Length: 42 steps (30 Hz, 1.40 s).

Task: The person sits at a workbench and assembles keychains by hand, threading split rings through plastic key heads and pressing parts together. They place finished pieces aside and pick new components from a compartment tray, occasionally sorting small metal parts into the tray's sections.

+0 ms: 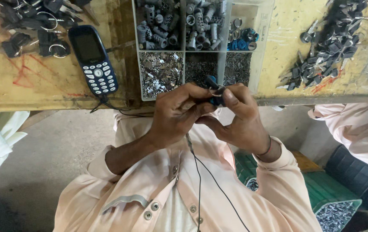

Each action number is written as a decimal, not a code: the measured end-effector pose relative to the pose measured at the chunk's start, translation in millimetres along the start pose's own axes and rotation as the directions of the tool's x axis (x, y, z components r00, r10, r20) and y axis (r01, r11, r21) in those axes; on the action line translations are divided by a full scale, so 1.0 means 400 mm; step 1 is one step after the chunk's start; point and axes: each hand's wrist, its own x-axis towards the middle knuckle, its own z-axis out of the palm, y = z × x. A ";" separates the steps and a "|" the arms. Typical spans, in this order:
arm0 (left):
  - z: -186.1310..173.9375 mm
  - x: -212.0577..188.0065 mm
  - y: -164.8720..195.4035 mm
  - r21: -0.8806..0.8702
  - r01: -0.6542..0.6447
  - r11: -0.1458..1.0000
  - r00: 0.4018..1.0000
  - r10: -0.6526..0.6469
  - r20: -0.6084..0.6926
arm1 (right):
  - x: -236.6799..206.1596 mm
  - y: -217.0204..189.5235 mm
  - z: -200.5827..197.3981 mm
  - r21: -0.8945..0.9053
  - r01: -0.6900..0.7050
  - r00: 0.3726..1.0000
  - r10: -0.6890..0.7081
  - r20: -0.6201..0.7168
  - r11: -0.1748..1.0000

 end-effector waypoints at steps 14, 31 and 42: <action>0.039 0.011 0.097 0.471 -0.240 0.849 0.961 0.277 -0.010 | 0.018 -0.021 0.022 -0.269 -0.039 0.961 -0.038 -0.275 0.962; 0.021 -0.003 0.080 0.478 -0.288 0.830 0.928 0.364 -0.073 | 0.029 0.056 0.112 0.282 0.145 0.856 0.023 -0.516 0.948; -0.040 0.025 0.038 -0.256 0.064 0.964 0.997 -0.049 0.066 | 0.045 0.019 0.067 0.022 0.013 0.935 -0.004 -0.355 1.000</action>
